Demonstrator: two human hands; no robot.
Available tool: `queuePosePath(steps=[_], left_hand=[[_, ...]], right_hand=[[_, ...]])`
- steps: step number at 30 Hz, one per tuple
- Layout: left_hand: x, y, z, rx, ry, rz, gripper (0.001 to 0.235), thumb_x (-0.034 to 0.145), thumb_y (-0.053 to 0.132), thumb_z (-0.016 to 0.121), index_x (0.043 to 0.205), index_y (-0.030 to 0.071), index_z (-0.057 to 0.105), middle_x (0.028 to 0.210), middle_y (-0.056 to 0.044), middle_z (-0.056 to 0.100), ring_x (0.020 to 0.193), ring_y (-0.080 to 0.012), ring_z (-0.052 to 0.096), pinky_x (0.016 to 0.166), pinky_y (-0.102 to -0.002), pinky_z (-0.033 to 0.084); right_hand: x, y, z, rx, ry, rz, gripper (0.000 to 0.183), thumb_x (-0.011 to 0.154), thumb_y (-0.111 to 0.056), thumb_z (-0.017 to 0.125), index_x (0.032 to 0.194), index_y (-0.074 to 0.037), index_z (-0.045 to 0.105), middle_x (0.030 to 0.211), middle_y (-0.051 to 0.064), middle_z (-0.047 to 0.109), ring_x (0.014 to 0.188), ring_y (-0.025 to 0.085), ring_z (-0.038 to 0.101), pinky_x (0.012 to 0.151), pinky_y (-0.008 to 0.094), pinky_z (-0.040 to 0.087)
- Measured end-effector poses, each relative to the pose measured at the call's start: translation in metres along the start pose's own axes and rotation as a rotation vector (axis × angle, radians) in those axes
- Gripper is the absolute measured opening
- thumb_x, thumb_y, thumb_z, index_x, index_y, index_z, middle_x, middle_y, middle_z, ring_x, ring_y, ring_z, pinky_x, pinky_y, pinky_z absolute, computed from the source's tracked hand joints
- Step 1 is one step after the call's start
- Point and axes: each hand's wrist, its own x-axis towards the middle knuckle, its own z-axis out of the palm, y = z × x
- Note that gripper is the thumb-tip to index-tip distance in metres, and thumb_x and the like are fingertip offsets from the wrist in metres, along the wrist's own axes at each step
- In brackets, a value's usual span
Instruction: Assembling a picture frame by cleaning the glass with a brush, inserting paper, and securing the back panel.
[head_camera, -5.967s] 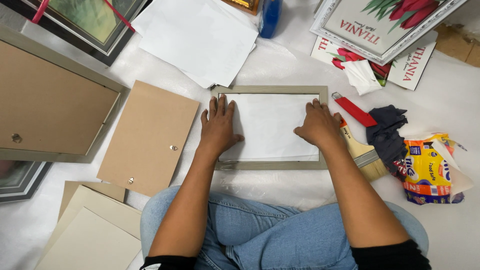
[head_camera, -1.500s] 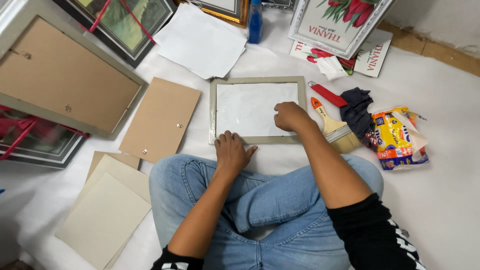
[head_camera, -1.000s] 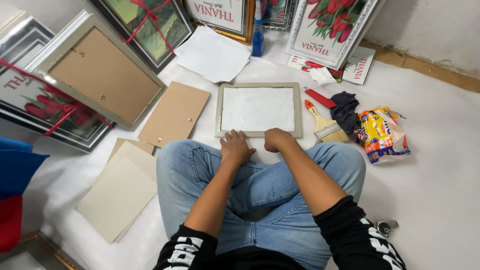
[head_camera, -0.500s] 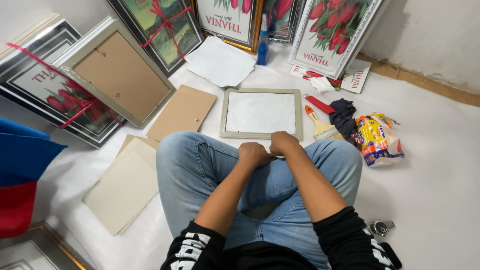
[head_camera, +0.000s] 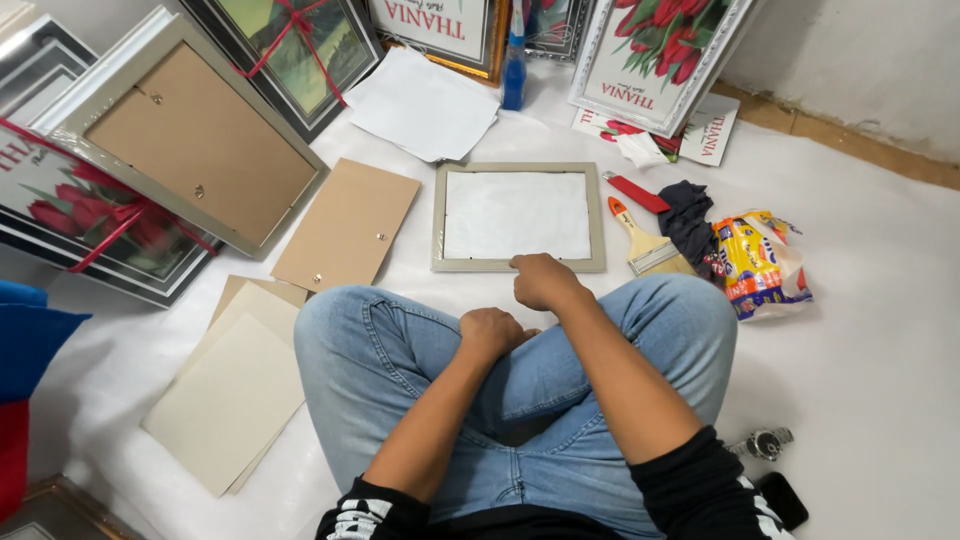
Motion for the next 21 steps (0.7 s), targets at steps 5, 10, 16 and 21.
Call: queuePosePath(steps=[5,10,16,21], left_hand=[[0.012,-0.013,-0.021,-0.157,-0.073,0.066,0.067,0.097,0.058,0.046,0.124,0.003,0.071,0.127,-0.019,0.071,0.126,-0.0353,0.064,0.102,-0.048,0.053],[0.071,-0.072,-0.059,-0.298,-0.061,0.269,0.044,0.089,0.042,0.069,0.12,0.012,0.075,0.121,-0.021,0.073,0.124,-0.0417,0.064,0.104,-0.052,0.052],[0.102,-0.122,-0.097,-0.366,0.172,0.103,0.028,0.086,0.023,0.073,0.112,0.012,0.076,0.103,-0.01,0.079,0.108,-0.0325,0.073,0.093,-0.045,0.057],[0.128,-0.125,-0.094,-0.476,0.155,0.017,0.024,0.087,0.019,0.072,0.105,0.006,0.079,0.1,-0.017,0.078,0.105,-0.0383,0.072,0.09,-0.047,0.057]], right_hand=[[0.027,0.013,-0.045,-0.016,-0.046,-0.03,0.047,0.092,-0.015,0.058,0.136,0.001,0.063,0.128,0.031,0.067,0.125,0.049,0.06,0.105,0.059,0.049],[0.066,0.052,-0.103,-0.12,0.032,-0.002,0.04,0.089,-0.016,0.062,0.126,-0.004,0.071,0.125,0.026,0.071,0.124,0.047,0.062,0.104,0.058,0.05],[0.11,0.107,-0.066,-0.064,-0.066,0.031,0.031,0.082,-0.012,0.059,0.102,-0.011,0.082,0.104,0.021,0.078,0.109,0.043,0.07,0.096,0.053,0.055],[0.146,0.125,-0.032,-0.192,-0.257,0.126,0.032,0.067,-0.007,0.059,0.086,-0.011,0.084,0.083,0.019,0.079,0.092,0.041,0.075,0.084,0.048,0.058]])
